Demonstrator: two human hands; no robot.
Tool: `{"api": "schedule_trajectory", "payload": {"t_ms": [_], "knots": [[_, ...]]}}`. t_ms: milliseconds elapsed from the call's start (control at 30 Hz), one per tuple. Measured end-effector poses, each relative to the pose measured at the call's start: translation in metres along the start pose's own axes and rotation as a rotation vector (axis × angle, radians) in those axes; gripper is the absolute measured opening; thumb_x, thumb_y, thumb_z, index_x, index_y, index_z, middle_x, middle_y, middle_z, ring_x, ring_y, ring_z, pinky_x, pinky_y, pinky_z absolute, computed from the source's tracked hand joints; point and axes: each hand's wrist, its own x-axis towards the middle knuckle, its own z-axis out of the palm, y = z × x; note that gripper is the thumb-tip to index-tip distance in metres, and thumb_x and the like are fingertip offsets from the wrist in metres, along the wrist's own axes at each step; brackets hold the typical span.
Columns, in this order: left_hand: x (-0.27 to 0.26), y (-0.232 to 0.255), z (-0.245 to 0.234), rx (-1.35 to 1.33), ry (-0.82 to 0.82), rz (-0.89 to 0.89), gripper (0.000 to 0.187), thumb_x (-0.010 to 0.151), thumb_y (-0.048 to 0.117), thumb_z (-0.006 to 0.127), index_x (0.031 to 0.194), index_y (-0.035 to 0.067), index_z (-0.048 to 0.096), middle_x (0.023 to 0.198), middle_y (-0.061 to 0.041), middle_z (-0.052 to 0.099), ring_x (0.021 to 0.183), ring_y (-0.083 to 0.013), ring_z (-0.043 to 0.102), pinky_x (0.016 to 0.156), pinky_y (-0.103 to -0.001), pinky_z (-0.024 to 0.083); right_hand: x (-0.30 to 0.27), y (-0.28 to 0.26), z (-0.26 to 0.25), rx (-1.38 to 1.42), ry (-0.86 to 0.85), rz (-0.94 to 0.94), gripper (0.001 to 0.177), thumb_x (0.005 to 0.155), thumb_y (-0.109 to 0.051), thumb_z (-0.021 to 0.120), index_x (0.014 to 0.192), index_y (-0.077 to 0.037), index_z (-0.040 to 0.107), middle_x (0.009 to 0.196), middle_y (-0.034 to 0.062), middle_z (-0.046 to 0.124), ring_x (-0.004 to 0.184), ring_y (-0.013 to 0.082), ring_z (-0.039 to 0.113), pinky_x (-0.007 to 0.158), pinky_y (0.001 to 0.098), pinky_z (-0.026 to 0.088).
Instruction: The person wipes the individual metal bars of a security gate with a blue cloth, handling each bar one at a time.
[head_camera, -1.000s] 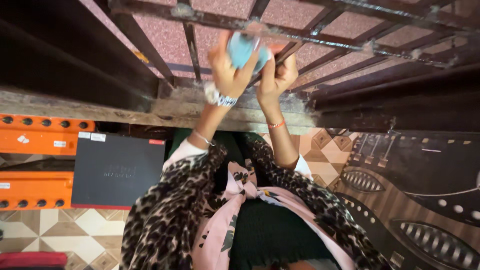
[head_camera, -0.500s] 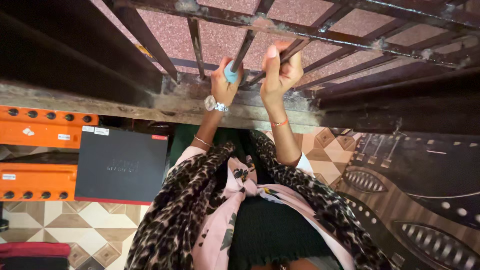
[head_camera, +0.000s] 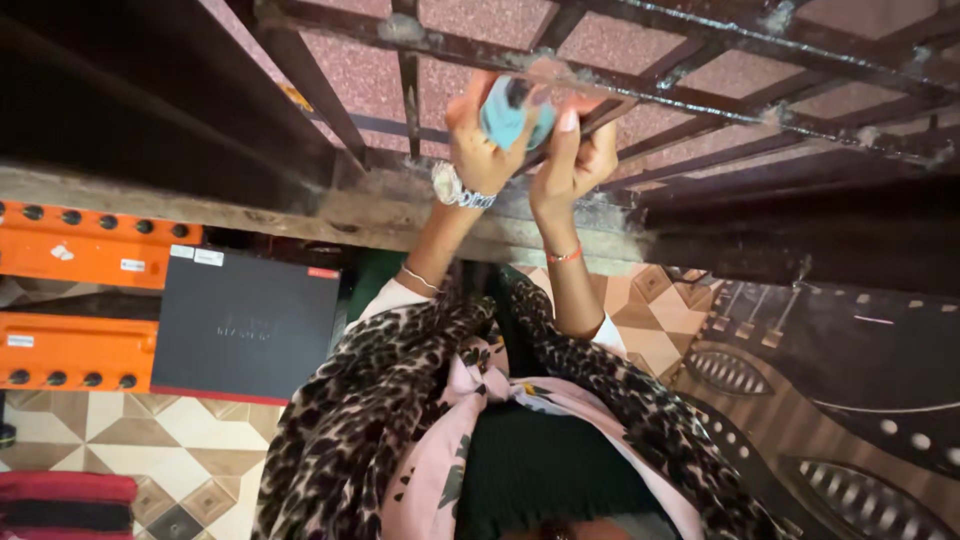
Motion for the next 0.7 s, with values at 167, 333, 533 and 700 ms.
{"api": "schedule_trajectory", "payload": {"t_ms": [167, 333, 533, 700], "knots": [[-0.068, -0.043, -0.034, 0.083, -0.284, -0.459, 0.026, 0.101, 0.012, 0.067, 0.123, 0.001, 0.062, 0.103, -0.023, 0.071, 0.1, -0.0412, 0.072, 0.082, -0.042, 0.055, 0.006, -0.003, 0.009, 0.183, -0.028, 0.009, 0.011, 0.108, -0.01, 0.059, 0.11, -0.001, 0.055, 0.08, 0.001, 0.053, 0.063, 0.0071, 0.041, 0.055, 0.0254, 0.032], [-0.083, -0.022, -0.042, 0.084, -0.141, -0.349, 0.041, 0.104, 0.009, 0.058, 0.143, 0.0, 0.051, 0.14, -0.023, 0.058, 0.129, -0.0411, 0.059, 0.105, -0.044, 0.051, -0.005, -0.062, 0.017, -0.166, -0.207, 0.064, 0.036, 0.11, -0.011, 0.064, 0.138, 0.001, 0.044, 0.103, 0.0075, 0.052, 0.089, 0.0121, 0.051, 0.077, 0.0263, 0.047], [-0.077, 0.092, -0.066, 0.069, 0.027, -0.167, 0.058, 0.103, 0.033, 0.061, 0.15, 0.004, 0.042, 0.163, -0.02, 0.037, 0.156, -0.0404, 0.035, 0.129, -0.053, 0.027, -0.051, -0.158, -0.003, -0.596, -0.594, 0.061, 0.068, 0.101, -0.012, 0.063, 0.155, 0.005, 0.025, 0.144, 0.0292, 0.043, 0.129, 0.0377, 0.046, 0.11, 0.0427, 0.04], [-0.072, 0.101, -0.06, -0.14, -0.288, 0.089, 0.077, 0.092, 0.052, 0.061, 0.149, 0.004, 0.039, 0.161, -0.02, 0.036, 0.154, -0.0426, 0.028, 0.129, -0.056, 0.022, -0.069, -0.157, -0.035, -0.097, -0.137, 0.66, 0.043, 0.097, -0.004, 0.068, 0.138, 0.007, 0.057, 0.127, 0.0191, 0.062, 0.092, 0.0286, 0.062, 0.068, 0.0413, 0.047]]}}
